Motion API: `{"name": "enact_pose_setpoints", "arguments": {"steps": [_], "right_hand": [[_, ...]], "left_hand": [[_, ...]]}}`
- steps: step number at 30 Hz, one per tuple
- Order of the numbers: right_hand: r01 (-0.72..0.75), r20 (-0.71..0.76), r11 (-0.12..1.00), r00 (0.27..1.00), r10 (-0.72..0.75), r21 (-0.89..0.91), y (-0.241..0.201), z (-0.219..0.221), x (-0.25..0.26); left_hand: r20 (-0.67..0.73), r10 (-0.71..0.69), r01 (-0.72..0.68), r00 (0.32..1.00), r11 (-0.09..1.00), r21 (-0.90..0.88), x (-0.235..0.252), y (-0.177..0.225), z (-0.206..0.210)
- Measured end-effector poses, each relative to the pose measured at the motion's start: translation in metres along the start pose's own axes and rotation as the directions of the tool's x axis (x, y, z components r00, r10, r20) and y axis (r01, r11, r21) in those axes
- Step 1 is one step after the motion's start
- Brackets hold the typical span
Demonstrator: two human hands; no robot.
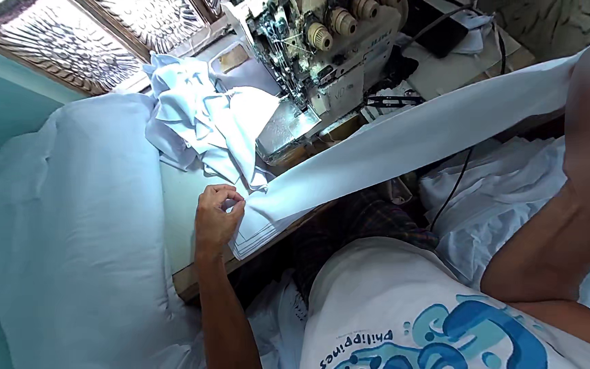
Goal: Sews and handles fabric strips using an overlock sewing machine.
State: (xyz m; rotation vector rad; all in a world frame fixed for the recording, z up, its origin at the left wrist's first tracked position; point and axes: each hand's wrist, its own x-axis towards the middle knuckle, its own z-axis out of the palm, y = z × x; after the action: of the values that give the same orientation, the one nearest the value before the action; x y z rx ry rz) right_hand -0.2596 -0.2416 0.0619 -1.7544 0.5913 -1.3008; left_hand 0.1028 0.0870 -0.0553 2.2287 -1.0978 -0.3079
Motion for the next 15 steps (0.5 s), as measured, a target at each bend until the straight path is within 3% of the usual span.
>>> {"name": "enact_pose_setpoints", "arguments": {"steps": [3, 5, 7, 11, 15], "right_hand": [[-0.07, 0.041, 0.992, 0.996, 0.075, -0.105, 0.015, 0.007, 0.003], [-0.129, 0.071, 0.973, 0.987, 0.145, -0.193, 0.019, 0.014, 0.003], [-0.18, 0.111, 0.951, 0.971, 0.213, -0.252, 0.022, 0.023, 0.003], [-0.203, 0.183, 0.935, 0.947, 0.263, -0.291, 0.021, 0.037, 0.0], [-0.081, 0.207, 0.952, 0.967, 0.147, -0.295, 0.012, 0.037, 0.006]], "left_hand": [[-0.105, -0.004, -0.027, 0.994, 0.956, -0.291, -0.014, -0.009, -0.007], [-0.167, -0.025, -0.07, 0.986, 0.838, -0.541, -0.027, -0.012, -0.018], [-0.243, -0.057, -0.117, 0.968, 0.757, -0.642, -0.042, -0.013, -0.035], [-0.309, -0.114, -0.078, 0.944, 0.835, -0.545, -0.066, -0.005, -0.056], [-0.205, -0.066, -0.027, 0.977, 0.907, -0.421, -0.061, 0.021, -0.042]]}}
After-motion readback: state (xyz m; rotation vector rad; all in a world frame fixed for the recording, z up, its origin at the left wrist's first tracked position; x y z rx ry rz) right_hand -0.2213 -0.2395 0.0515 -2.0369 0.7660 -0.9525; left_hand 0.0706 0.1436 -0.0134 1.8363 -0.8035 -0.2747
